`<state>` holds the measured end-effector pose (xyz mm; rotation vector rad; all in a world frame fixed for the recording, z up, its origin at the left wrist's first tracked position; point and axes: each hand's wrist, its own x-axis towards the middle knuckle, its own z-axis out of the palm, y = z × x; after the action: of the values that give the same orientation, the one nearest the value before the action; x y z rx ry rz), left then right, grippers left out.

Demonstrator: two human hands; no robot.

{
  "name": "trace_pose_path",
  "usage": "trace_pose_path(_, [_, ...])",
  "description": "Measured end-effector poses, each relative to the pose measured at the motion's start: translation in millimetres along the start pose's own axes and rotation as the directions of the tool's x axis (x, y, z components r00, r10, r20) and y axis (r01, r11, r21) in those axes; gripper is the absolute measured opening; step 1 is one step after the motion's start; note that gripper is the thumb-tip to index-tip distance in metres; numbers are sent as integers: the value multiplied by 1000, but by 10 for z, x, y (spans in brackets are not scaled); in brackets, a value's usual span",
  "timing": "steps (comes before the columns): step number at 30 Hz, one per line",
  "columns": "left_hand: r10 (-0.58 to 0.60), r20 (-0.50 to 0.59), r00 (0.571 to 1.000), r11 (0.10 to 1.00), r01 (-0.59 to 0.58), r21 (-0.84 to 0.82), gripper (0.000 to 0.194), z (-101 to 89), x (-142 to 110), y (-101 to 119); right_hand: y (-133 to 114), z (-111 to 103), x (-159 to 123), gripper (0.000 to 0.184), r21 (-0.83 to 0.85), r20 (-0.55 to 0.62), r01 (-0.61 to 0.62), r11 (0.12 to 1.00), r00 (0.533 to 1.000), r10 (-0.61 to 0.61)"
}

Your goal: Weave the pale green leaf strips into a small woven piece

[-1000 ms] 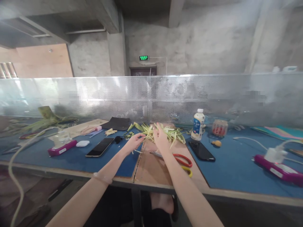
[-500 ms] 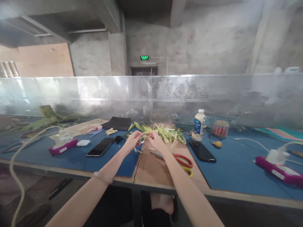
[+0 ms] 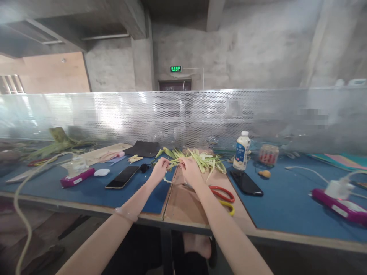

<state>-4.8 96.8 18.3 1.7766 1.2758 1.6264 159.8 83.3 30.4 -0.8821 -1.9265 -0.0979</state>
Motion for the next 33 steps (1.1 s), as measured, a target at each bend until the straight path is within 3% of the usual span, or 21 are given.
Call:
trace_pose_path(6, [-89, 12, 996, 994, 90, -60, 16, 8, -19, 79, -5, -6, -13, 24, -82, -48, 22, 996, 999, -26])
trace_pose_path(13, [-99, -60, 993, 985, 89, -150, 16, 5, 0, 45, -29, 4, -21, 24, -198, -41, 133, 971, 989, -144])
trace_pose_path(18, [-85, 126, 988, 940, 122, -319, 24, 1, -23, 73, -3, 20, -27, 25, -217, -73, 154, 964, 982, -173])
trace_pose_path(22, [-50, 255, 966, 944, 129, -304, 34, -6, -73, 120, 10, 51, -22, 26, -186, -92, 133, 973, 984, -152])
trace_pose_path(26, [-24, 284, 958, 960, 101, -261, 43, -13, -88, 127, -22, 69, -15, 26, -113, -63, 143, 983, 987, -151])
trace_pose_path(33, [-29, 268, 963, 936, 120, -330, 29, 6, -51, 60, -19, 104, -20, 27, -23, -32, 109, 994, 993, -110])
